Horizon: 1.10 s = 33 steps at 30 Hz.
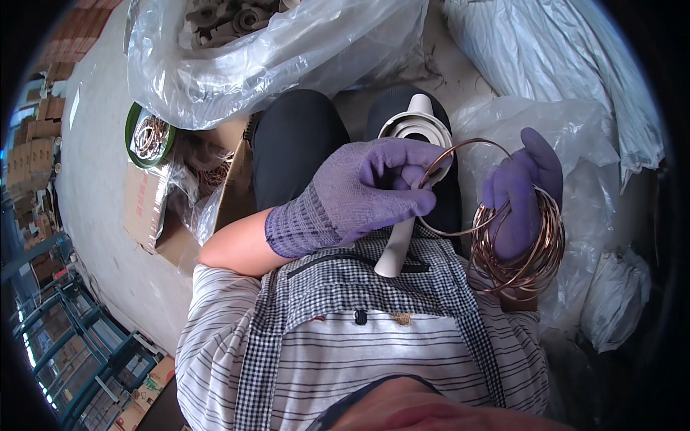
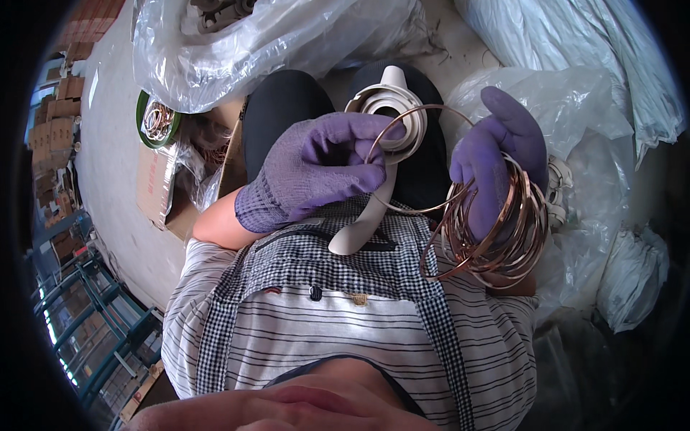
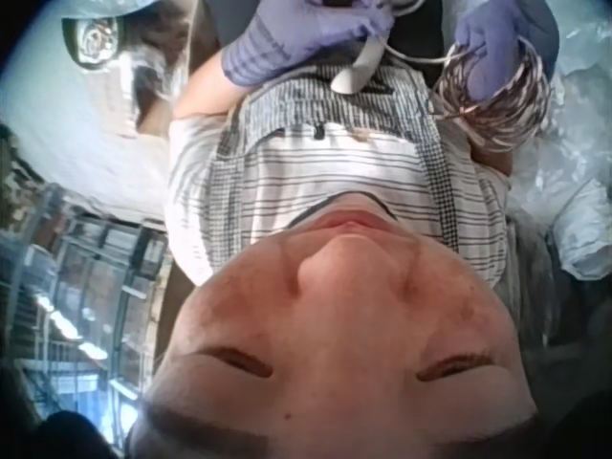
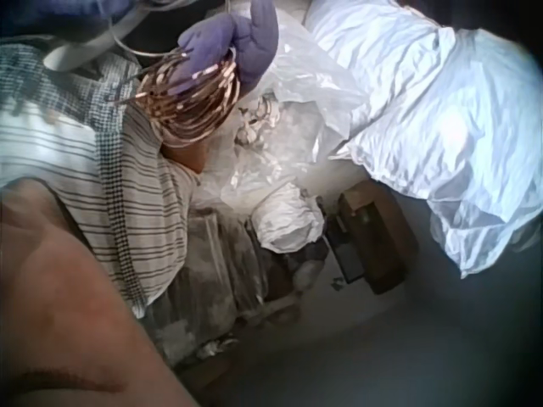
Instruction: The person sits on the floor and repeatedly picks up white ceramic light fixture bases from a plastic bag. They insert copper wire rings into the grooves of each base, then place the assembled units back into the bag.
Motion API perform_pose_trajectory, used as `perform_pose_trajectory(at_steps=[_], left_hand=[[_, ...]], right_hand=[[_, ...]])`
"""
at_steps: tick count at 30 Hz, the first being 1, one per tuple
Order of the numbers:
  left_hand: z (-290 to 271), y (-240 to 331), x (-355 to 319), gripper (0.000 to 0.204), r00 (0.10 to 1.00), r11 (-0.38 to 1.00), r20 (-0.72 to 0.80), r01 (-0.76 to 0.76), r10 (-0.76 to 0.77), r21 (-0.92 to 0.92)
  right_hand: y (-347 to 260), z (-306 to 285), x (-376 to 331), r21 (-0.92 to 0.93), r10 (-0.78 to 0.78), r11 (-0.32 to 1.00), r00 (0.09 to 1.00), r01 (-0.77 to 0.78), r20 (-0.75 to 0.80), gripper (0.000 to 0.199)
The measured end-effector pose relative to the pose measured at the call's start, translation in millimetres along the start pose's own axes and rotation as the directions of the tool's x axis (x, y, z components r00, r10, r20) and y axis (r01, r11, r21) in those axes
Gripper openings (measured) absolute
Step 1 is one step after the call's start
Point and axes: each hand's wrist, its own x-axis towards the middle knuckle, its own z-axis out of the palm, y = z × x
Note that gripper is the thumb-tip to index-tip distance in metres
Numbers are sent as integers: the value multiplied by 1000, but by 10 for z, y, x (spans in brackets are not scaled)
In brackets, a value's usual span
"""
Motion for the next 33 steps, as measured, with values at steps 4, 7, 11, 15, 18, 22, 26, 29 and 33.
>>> perform_pose_trajectory(at_steps=[4, 7, 11, 15, 18, 22, 26, 29, 33], left_hand=[[-12, -19, -32, 44, 998, 992, -57, -38, 31, -124], [-43, -34, -15, 41, 997, 980, -63, -50, 39, -191], [-63, 57, -42, 38, 993, 976, -82, 64, -83, -210], [-60, 52, -68, 38, 992, 986, -120, 6, -26, -167], [-49, 126, -55, 39, 993, 988, -114, 14, -31, -151], [-43, 95, -49, 39, 988, 989, -152, -35, 13, -141], [-29, 125, -60, 39, 983, 976, -184, -27, -13, -216], [-21, 122, -77, 39, 978, 992, -207, -40, 14, -124], [-25, 113, -94, 39, 980, 989, -187, -93, 70, -116]], right_hand=[[-124, 578, -41, -397, -62, 915, 945, -75, -320, 45], [-158, 669, -68, -454, -69, 883, 927, -115, -369, 44], [-192, 585, -70, -354, 14, 927, 958, -120, -287, 47], [-135, 474, -6, -126, 77, 986, 966, -111, -247, 47], [-109, 415, -49, 0, 79, 997, 975, -80, -206, 51], [-44, 344, -72, 49, 50, 998, 989, -44, -139, 54], [-5, 302, -104, 19, 40, 999, 994, -38, -98, 54], [37, 323, -131, 0, 37, 999, 995, -38, -98, 53], [19, 402, -143, -78, 95, 991, 987, -106, -130, 54]])
